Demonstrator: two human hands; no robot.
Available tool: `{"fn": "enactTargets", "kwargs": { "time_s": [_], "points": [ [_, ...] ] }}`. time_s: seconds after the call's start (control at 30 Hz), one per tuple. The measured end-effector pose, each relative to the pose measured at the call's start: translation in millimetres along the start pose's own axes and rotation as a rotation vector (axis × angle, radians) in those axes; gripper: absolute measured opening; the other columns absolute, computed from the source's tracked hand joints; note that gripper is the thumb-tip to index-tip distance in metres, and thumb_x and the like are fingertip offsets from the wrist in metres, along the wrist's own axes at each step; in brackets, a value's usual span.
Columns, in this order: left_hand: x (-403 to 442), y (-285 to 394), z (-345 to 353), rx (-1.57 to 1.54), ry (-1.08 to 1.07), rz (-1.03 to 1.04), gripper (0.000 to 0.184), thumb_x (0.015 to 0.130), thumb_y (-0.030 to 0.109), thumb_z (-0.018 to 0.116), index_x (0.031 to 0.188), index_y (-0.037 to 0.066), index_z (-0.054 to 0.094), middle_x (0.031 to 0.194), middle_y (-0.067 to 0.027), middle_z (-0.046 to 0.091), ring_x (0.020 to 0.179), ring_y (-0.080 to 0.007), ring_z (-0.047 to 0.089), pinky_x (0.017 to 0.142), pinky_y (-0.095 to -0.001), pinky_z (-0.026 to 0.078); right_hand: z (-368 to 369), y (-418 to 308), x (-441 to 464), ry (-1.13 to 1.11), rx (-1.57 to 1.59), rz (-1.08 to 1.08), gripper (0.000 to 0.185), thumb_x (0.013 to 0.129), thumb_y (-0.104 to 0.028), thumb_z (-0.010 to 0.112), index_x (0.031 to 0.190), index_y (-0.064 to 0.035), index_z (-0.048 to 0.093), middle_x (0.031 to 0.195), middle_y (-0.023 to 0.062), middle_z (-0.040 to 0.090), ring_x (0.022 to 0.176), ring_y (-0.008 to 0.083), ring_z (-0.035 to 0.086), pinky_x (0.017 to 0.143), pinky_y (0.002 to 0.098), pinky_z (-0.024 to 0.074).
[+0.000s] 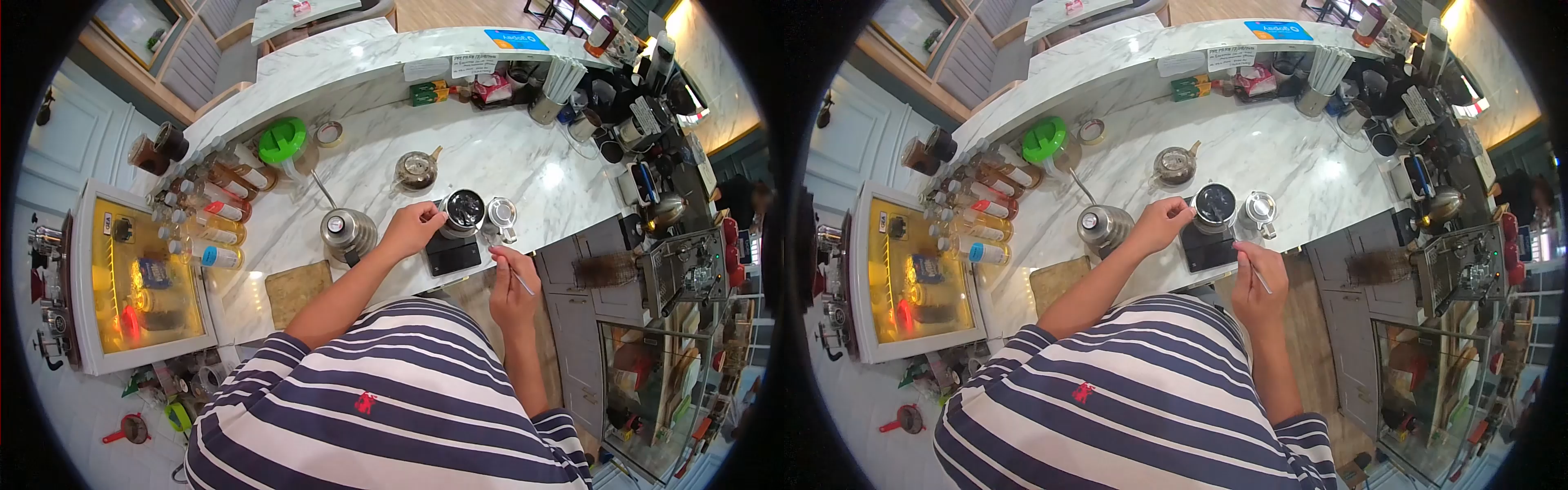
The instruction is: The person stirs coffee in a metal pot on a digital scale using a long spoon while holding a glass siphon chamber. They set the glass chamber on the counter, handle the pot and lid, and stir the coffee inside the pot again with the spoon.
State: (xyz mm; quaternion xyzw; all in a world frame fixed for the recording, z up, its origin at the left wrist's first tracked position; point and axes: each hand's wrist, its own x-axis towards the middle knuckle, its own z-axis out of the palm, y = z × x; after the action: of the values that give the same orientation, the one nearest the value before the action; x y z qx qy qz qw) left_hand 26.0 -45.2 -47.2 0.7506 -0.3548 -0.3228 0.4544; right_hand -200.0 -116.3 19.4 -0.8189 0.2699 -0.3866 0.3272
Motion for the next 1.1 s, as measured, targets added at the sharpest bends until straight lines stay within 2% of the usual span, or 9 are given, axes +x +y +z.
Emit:
{"fn": "enactTargets", "kwargs": {
  "time_s": [0.13,0.4,0.5,0.6,0.8,0.9,1.1],
  "points": [
    [-4,-2,0,-0.004,0.018,-0.007,0.03,0.099,0.031,0.068,0.091,0.002,0.068,0.074,-0.0018,0.064,0.069,-0.0097,0.055,0.065,-0.0303,0.047,-3,8,11,0.024,-0.028,0.033,0.012,0.097,-0.002,0.062,0.102,-0.0014,0.073,0.096,0.0129,0.074,0.089,0.0302,0.068,0.081,0.0385,0.0523],
    [-2,5,1,0.023,0.008,-0.063,0.03,0.1,0.03,0.068,0.089,0.003,0.067,0.072,-0.0006,0.062,0.067,-0.009,0.053,0.064,-0.0297,0.046,-19,10,33,-0.086,0.003,-0.12,0.011,0.094,0.001,0.063,0.099,-0.0022,0.072,0.093,0.0121,0.073,0.085,0.031,0.066,0.079,0.039,0.0515],
    [-4,4,2,-0.001,0.038,-0.05,0.03,0.1,0.031,0.068,0.089,0.003,0.067,0.073,-0.0004,0.062,0.068,-0.0087,0.053,0.065,-0.0291,0.046,-19,19,41,-0.055,0.012,-0.098,0.011,0.093,0.001,0.063,0.098,-0.0024,0.072,0.092,0.0121,0.073,0.084,0.0313,0.066,0.078,0.039,0.0513],
    [-7,4,5,-0.033,0.051,-0.079,0.029,0.1,0.03,0.068,0.091,0.002,0.068,0.074,-0.0002,0.063,0.069,-0.0086,0.054,0.066,-0.0287,0.046,-32,21,49,-0.105,-0.026,-0.103,0.014,0.1,-0.001,0.059,0.101,0.0004,0.073,0.093,0.0121,0.072,0.087,0.0244,0.069,0.076,0.033,0.0525],
    [-8,4,9,-0.089,0.068,-0.129,0.027,0.101,0.029,0.068,0.093,0.003,0.068,0.079,0.0011,0.065,0.073,-0.0076,0.055,0.069,-0.0282,0.047,-33,24,62,-0.182,0.029,-0.205,0.013,0.099,0.0,0.059,0.099,0.001,0.072,0.092,0.0129,0.072,0.084,0.0253,0.068,0.074,0.0329,0.0519],
    [-9,6,8,-0.079,0.061,-0.167,0.026,0.101,0.027,0.068,0.094,0.003,0.068,0.082,0.0007,0.068,0.076,-0.0072,0.058,0.071,-0.0276,0.047,-36,30,68,-0.141,0.047,-0.1,0.009,0.092,0.002,0.064,0.095,-0.0025,0.071,0.09,0.0113,0.072,0.085,0.0312,0.066,0.077,0.0396,0.0519],
    [-4,-10,11,-0.139,0.04,-0.188,0.024,0.101,0.026,0.068,0.094,0.002,0.069,0.086,-0.0007,0.07,0.081,-0.0084,0.061,0.077,-0.0271,0.049,-45,35,82,-0.244,0.08,-0.236,0.008,0.09,0.003,0.066,0.093,-0.0024,0.071,0.089,0.0114,0.071,0.084,0.0318,0.065,0.079,0.039,0.0521]
  ]
}}
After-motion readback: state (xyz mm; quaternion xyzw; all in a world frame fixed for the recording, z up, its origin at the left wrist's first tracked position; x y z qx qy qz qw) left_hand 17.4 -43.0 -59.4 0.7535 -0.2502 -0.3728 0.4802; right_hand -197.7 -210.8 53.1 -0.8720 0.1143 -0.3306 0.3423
